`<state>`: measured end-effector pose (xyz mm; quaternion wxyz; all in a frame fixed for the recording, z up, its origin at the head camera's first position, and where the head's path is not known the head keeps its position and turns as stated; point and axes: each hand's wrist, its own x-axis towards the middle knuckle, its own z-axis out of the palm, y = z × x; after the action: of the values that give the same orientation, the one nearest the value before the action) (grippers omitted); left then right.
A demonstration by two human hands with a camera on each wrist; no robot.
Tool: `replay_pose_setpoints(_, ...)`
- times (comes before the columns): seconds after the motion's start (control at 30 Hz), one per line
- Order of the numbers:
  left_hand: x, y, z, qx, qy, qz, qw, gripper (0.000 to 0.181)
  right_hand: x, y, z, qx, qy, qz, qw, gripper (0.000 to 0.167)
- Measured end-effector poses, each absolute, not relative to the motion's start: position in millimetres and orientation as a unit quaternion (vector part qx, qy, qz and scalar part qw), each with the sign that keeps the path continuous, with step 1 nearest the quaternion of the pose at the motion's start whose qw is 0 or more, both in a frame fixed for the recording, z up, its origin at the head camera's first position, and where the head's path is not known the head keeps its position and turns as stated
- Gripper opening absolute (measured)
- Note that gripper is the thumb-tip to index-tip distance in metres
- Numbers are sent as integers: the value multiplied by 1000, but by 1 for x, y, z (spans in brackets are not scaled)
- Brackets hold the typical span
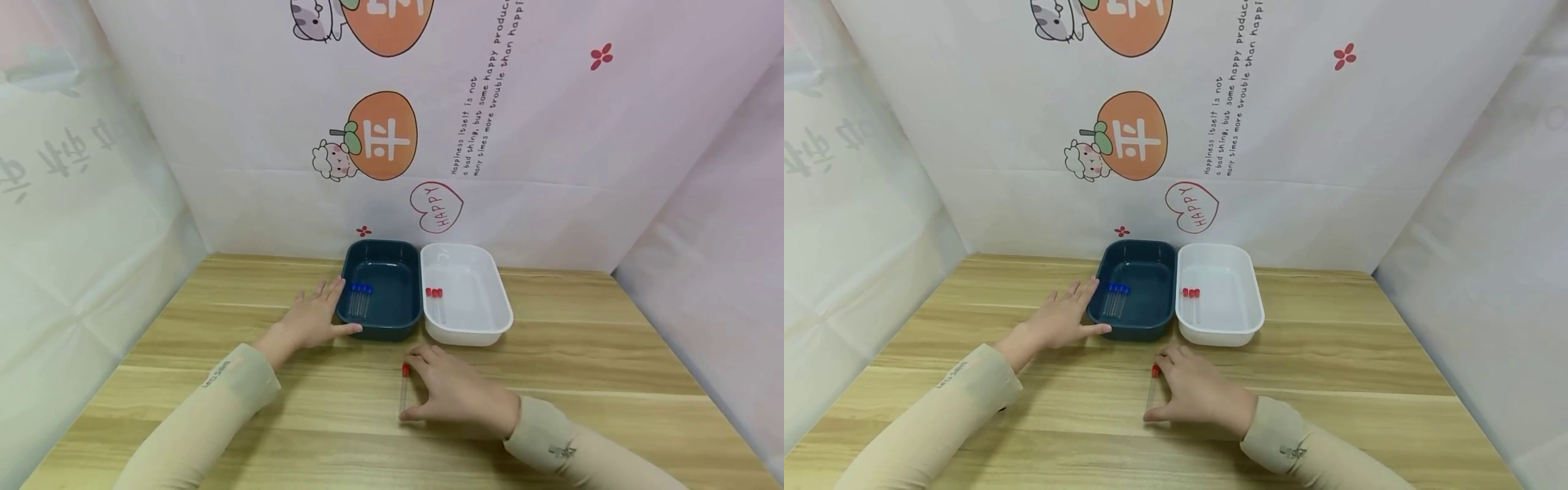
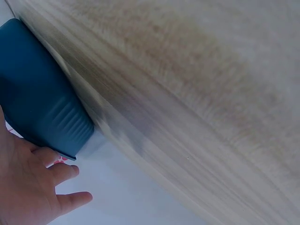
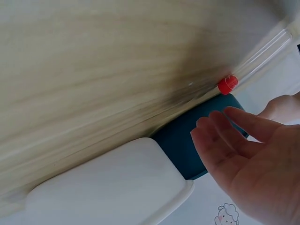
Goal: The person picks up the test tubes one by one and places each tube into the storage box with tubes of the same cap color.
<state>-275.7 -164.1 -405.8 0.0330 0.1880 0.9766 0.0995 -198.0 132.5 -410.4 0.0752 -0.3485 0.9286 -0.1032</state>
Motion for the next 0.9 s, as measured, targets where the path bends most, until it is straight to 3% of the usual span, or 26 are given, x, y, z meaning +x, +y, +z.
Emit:
replay_pose_setpoints(0.33,-276,-164,-405,186,978,93,33,112,-196,126,-416,-340,935,-65,70,103)
replay_pose_setpoints(0.9,-276,-165,-405,188,977,92,35,112,-195,118,-416,-337,939,-45,54,92)
